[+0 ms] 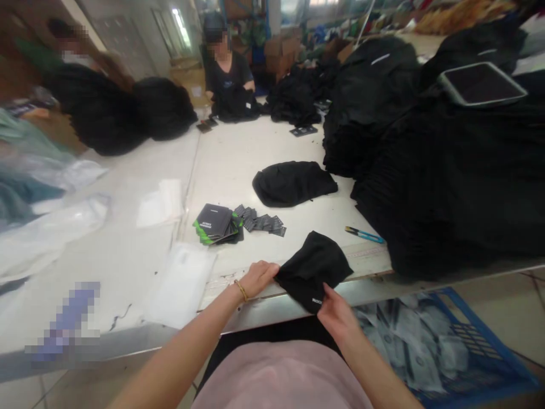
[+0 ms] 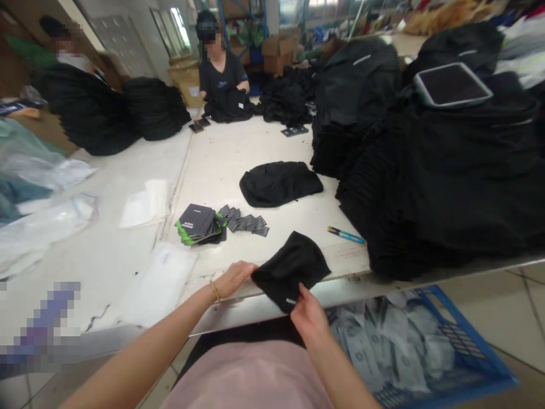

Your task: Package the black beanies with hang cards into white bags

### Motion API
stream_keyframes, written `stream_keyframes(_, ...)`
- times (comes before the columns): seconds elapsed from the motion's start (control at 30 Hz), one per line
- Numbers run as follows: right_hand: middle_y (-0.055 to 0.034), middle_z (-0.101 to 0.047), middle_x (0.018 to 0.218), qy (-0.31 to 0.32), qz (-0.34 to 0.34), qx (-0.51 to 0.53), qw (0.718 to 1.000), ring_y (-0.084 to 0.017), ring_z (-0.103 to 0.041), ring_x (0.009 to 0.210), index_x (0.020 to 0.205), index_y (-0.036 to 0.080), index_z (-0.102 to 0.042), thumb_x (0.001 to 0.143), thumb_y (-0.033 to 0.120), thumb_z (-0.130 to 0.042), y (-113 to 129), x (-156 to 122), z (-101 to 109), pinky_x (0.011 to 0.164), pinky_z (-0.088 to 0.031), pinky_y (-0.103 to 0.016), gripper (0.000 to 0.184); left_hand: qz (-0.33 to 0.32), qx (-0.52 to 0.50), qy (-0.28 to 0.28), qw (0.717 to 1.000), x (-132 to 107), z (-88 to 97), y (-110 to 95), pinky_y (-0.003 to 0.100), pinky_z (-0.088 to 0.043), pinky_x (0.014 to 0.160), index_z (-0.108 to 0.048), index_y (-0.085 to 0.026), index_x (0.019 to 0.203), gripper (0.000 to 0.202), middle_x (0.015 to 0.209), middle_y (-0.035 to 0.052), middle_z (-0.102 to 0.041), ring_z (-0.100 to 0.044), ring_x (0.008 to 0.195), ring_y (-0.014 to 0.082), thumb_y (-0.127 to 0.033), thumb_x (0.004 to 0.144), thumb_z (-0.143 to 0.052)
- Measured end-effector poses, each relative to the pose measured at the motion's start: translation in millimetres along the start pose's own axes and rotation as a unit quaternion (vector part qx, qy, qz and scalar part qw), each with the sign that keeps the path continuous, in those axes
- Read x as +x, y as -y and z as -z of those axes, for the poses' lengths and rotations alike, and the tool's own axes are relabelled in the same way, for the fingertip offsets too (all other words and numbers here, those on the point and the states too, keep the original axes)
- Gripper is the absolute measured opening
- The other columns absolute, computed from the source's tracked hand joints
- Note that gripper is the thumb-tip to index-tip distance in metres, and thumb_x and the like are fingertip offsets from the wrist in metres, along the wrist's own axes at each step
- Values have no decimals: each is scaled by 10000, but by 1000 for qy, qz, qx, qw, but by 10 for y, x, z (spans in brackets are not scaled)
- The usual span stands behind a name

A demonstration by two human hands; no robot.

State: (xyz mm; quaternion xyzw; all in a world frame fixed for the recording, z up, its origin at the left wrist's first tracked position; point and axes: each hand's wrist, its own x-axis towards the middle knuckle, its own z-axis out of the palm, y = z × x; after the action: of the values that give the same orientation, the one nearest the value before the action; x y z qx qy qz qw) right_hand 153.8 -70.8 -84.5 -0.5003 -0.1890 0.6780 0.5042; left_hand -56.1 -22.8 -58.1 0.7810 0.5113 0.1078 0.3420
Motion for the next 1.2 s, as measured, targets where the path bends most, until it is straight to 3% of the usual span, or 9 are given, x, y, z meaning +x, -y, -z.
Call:
stream_keyframes(0.13, -61, -697, 839, -46, -59, 13, 997, -266, -624, 928, 839, 214, -611, 693, 330, -578, 46, -53, 80, 815, -504, -451, 190, 71, 37, -94, 992, -18, -209, -118, 334, -389, 781, -568, -221, 1031, 370, 792, 27, -626, -556, 800, 210, -492, 792, -490)
stream_keyframes(0.23, -93, -650, 999, -124, 88, -181, 972, -281, -597, 972, 970, 208, -563, 715, 383, -584, 27, -239, 189, 853, -472, -484, 310, 31, 42, -183, 982, 81, -300, -227, 372, -358, 894, -478, -188, 1169, 460, 1055, 85, -591, -500, 1003, 237, -383, 760, -560)
stream_keyframes(0.33, -130, -482, 1288, -75, 306, -428, 847, -305, -427, 1197, 1160, 198, -500, 710, 362, -613, 0, -361, 289, 993, -338, -514, 492, -114, 53, -144, 982, 256, -254, -319, 383, -258, 1013, -400, -221, 1266, 576, 1324, 64, -436, -344, 1215, 237, -187, 713, -553)
stream_keyframes(0.43, -115, -436, 1346, 62, 374, -542, 750, -311, -317, 1276, 1187, 203, -517, 715, 312, -615, 5, -319, 335, 1032, -268, -532, 493, -156, 46, -32, 986, 439, -110, -344, 373, -292, 987, -467, -240, 1223, 552, 1236, 39, -534, -434, 1141, 236, -140, 683, -526)
stream_keyframes(0.5, -100, -531, 1260, 85, 333, -526, 778, -298, -410, 1217, 1132, 217, -564, 740, 311, -589, 55, -238, 349, 1006, -313, -517, 404, -106, 18, 7, 994, 501, 2, -307, 356, -342, 933, -539, -227, 1150, 398, 1121, 41, -609, -514, 1030, 230, -242, 755, -491)
stream_keyframes(0.63, -80, -663, 1044, -1, 127, -296, 947, -253, -591, 993, 1060, 192, -590, 768, 407, -546, 229, -85, 340, 853, -466, -417, 365, -7, -89, 60, 994, 461, 105, -212, 289, -404, 836, -638, -217, 961, 533, 932, 23, -671, -581, 891, 183, -439, 898, -157)
stream_keyframes(0.7, -93, -682, 992, -36, 29, -169, 984, -256, -625, 914, 998, 159, -609, 751, 454, -549, 293, -34, 308, 708, -520, -370, 390, 13, -112, 52, 992, 448, 39, -221, 280, -423, 786, -637, -198, 922, 562, 894, 34, -672, -592, 846, 183, -494, 888, -161)
stream_keyframes(1.0, -49, -695, 965, -87, 22, -113, 990, -229, -634, 879, 997, 191, -596, 622, 319, -716, 310, 5, 159, 672, -523, -320, 414, 205, -54, -166, 963, 623, -346, -455, 368, -421, 786, -563, -166, 954, 487, 859, 106, -641, -587, 884, 263, -597, 739, -495)
stream_keyframes(1.2, -6, -710, 751, -76, -136, 120, 981, -151, -649, 680, 843, 193, -622, 682, 219, -670, 121, -215, -178, 586, -516, -247, 171, 242, -549, -238, 764, 197, -529, -585, 332, -488, 736, -458, -166, 1126, 582, 1015, 106, -613, -610, 860, 200, -425, 653, -677)
